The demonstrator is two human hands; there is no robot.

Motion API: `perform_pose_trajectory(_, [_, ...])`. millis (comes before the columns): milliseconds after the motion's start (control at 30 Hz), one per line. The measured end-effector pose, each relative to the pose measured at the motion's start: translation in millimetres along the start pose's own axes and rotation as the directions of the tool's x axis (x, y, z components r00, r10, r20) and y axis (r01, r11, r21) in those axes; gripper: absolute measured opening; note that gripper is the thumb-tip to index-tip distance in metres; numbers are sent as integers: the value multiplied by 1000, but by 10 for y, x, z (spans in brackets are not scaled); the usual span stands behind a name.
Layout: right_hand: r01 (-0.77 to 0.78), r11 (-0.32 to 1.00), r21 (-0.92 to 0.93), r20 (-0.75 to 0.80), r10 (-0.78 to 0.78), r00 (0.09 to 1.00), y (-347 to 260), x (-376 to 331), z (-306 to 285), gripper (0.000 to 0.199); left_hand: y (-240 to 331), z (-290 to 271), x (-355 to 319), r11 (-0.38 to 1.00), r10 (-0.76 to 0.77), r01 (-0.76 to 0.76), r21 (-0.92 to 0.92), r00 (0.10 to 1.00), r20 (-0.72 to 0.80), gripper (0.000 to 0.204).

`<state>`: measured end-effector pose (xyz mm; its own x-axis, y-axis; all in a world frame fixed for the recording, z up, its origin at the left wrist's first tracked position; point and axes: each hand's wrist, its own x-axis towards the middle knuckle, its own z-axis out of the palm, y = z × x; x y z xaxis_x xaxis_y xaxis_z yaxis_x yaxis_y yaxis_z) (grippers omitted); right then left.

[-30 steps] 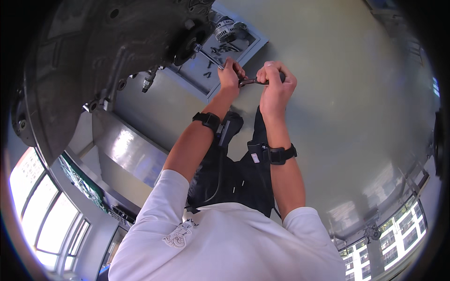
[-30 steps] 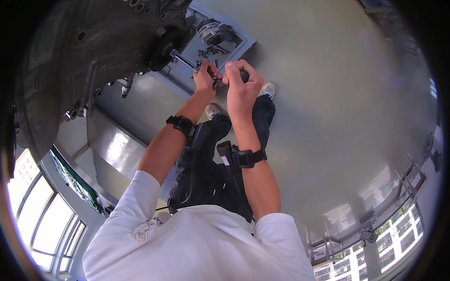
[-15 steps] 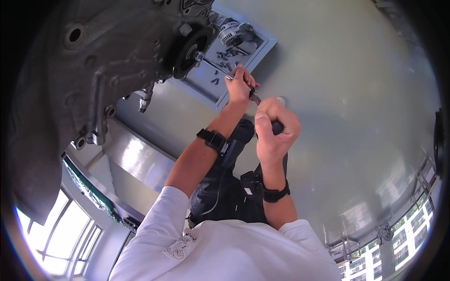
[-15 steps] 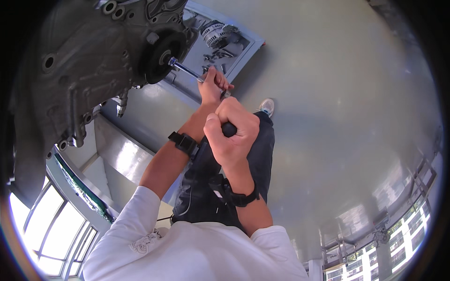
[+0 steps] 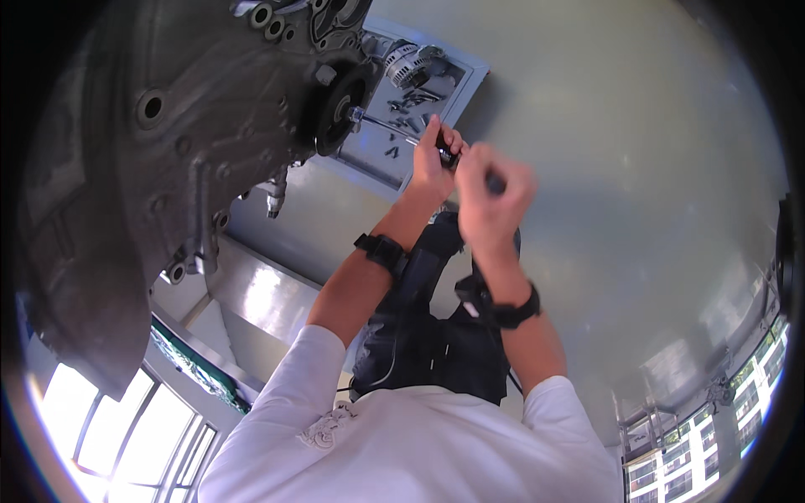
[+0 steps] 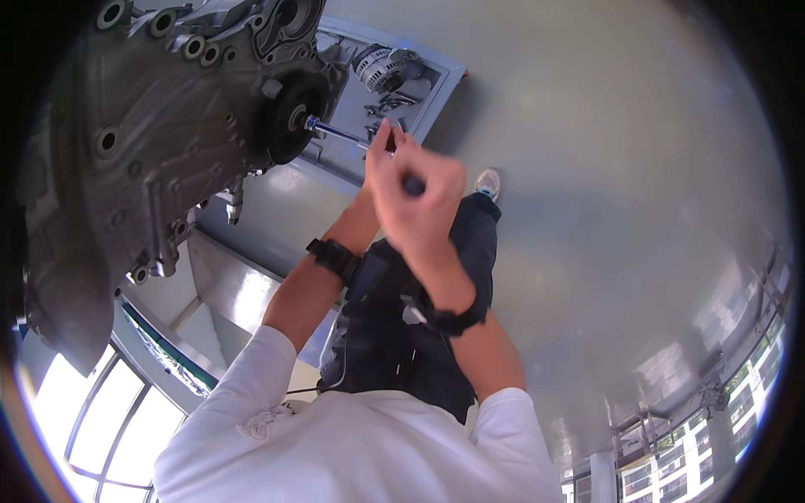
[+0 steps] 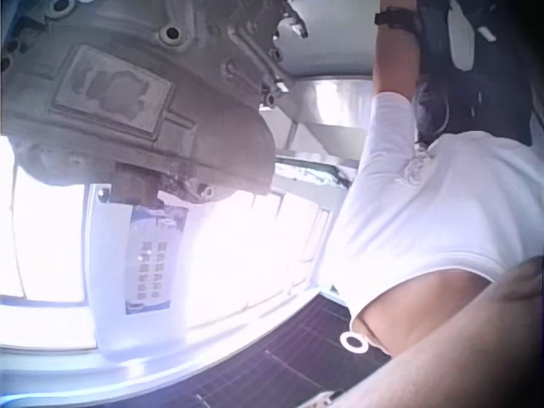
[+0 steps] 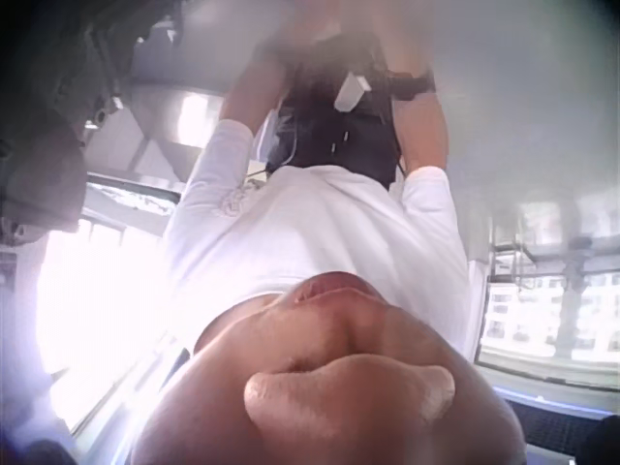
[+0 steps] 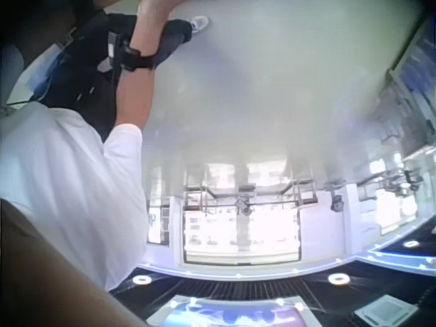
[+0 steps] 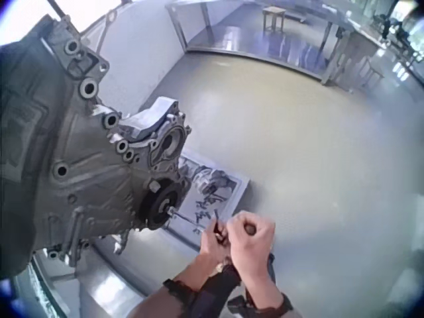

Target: Remove bolts and a pulley from a car engine using a socket wrench.

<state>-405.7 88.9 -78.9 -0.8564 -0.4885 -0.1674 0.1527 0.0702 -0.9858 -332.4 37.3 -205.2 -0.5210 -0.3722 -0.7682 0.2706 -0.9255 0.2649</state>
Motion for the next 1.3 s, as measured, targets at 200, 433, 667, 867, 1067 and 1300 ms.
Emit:
perform_pose_trajectory(200, [-506, 773, 382, 25, 539, 842, 390, 1339, -116, 18, -120, 453, -271, 977, 144, -93, 194, 952, -269, 34])
perform_pose_trajectory(433, [-488, 716, 499, -11, 568, 823, 343, 971, -80, 21, 0, 464, -139, 964, 208, -11, 266, 656, -726, 24])
perform_pose_trajectory(667, [-370, 768, 523, -39, 455, 890, 65, 733, -166, 27, -72, 402, -1, 925, 249, 64, 374, 643, -724, 19])
perform_pose_trajectory(867, [95, 990, -104, 176, -76, 982, -179, -800, 78, 22, -47, -39, 113, 968, 212, -156, 194, 927, -309, 24])
perform_pose_trajectory(1067, [338, 941, -12, 417, -302, 857, -132, -766, -86, 20, -80, 222, -20, 997, 63, -69, 42, 989, 131, 28])
perform_pose_trajectory(1300, [592, 806, -1, 650, -450, 613, -10, -465, -269, 19, -60, 164, -186, 976, 131, -98, 197, 978, -162, 21])
